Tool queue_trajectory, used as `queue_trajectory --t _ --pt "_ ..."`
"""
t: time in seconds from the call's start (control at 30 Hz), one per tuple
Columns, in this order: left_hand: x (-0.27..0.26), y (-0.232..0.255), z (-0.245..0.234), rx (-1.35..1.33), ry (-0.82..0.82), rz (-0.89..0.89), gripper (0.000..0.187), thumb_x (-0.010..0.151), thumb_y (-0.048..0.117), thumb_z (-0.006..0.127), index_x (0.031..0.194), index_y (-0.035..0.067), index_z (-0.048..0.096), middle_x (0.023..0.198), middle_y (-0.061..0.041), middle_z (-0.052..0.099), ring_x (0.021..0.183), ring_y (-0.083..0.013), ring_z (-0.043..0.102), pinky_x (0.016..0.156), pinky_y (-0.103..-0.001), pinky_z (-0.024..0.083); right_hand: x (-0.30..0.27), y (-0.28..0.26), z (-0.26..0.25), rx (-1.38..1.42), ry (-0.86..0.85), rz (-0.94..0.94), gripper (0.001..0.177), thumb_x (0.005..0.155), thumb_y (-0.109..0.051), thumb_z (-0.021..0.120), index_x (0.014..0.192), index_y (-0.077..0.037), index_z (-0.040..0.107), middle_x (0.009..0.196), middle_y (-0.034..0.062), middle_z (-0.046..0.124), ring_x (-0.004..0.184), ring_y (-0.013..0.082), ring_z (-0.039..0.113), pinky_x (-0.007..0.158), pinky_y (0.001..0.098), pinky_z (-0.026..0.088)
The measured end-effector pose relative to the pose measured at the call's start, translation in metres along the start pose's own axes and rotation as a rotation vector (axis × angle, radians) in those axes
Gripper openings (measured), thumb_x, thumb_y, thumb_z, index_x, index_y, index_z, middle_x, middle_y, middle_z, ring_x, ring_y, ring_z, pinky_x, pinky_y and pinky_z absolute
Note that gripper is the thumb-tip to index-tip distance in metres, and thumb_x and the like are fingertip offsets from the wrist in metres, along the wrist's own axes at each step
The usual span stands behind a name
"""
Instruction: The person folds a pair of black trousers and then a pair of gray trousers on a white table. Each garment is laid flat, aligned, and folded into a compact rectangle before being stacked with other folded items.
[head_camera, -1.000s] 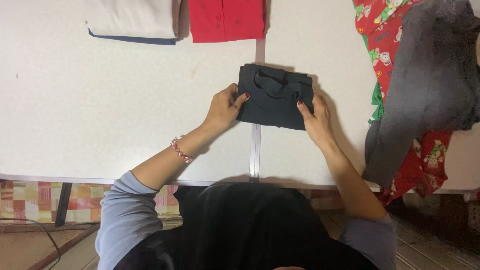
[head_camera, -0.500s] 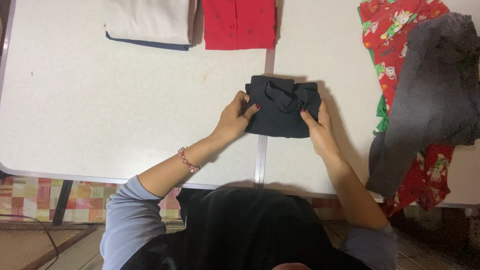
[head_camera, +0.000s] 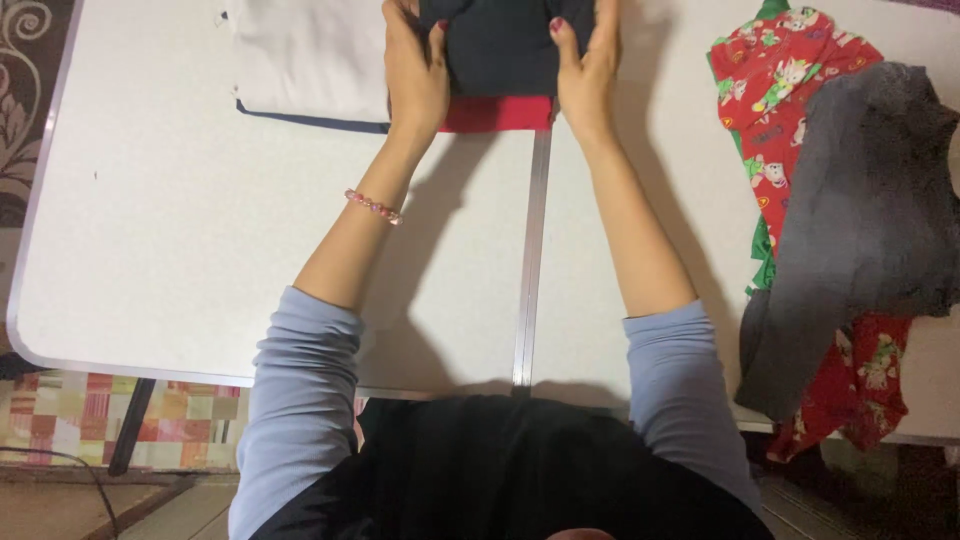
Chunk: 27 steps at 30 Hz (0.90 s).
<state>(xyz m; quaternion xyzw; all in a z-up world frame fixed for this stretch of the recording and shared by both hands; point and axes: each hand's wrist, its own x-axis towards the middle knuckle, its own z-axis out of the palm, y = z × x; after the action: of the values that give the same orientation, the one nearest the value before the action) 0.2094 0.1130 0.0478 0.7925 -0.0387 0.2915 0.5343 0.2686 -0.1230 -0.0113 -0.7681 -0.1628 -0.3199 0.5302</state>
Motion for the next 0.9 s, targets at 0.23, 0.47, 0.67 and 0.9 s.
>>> queue_trajectory --t 0.23,0.47,0.67,0.9 --pt "-0.016 -0.046 0.015 0.23 -0.064 -0.11 0.047 0.095 0.003 0.048 0.14 0.002 0.033 0.127 -0.021 0.05 0.108 -0.049 0.062 0.092 -0.055 0.051 -0.033 -0.004 0.02 -0.051 -0.261 0.105 0.048 0.101 0.008 0.048 0.141 -0.016 0.06 0.126 0.0083 0.06 0.125 0.0251 0.057 0.113 0.0378 0.045" --pt "-0.013 0.006 0.029 0.561 -0.059 0.425 0.036 0.105 0.018 0.045 0.135 0.004 0.059 0.141 -0.021 0.051 0.131 -0.0434 0.044 0.108 -0.054 0.042 -0.035 0.005 0.035 -0.055 -0.282 0.134 0.053 0.093 0.013 0.05 0.138 -0.013 0.062 0.12 0.012 0.06 0.108 0.0274 0.066 0.105 0.0348 0.052" --pt "-0.021 -0.02 0.052 0.75 -0.239 0.28 0.047 0.103 0.045 0.052 0.143 0.024 0.064 0.153 -0.012 0.05 0.144 -0.0423 0.032 0.11 -0.067 0.024 -0.047 0.022 0.048 -0.022 -0.27 0.129 0.047 0.095 0.0 0.051 0.141 -0.01 0.057 0.14 0.0154 0.062 0.132 0.0319 0.057 0.118 0.0397 0.04" --pt "-0.023 -0.013 0.05 0.778 -0.344 0.14 0.057 0.105 0.054 0.041 0.148 0.022 0.06 0.159 -0.013 0.043 0.146 -0.0441 0.027 0.105 -0.081 0.016 -0.002 -0.017 -0.042 -0.031 -0.52 0.292 0.051 0.104 -0.023 0.065 0.149 -0.032 0.042 0.113 0.0052 0.063 0.091 0.0145 0.062 0.087 0.028 0.048"
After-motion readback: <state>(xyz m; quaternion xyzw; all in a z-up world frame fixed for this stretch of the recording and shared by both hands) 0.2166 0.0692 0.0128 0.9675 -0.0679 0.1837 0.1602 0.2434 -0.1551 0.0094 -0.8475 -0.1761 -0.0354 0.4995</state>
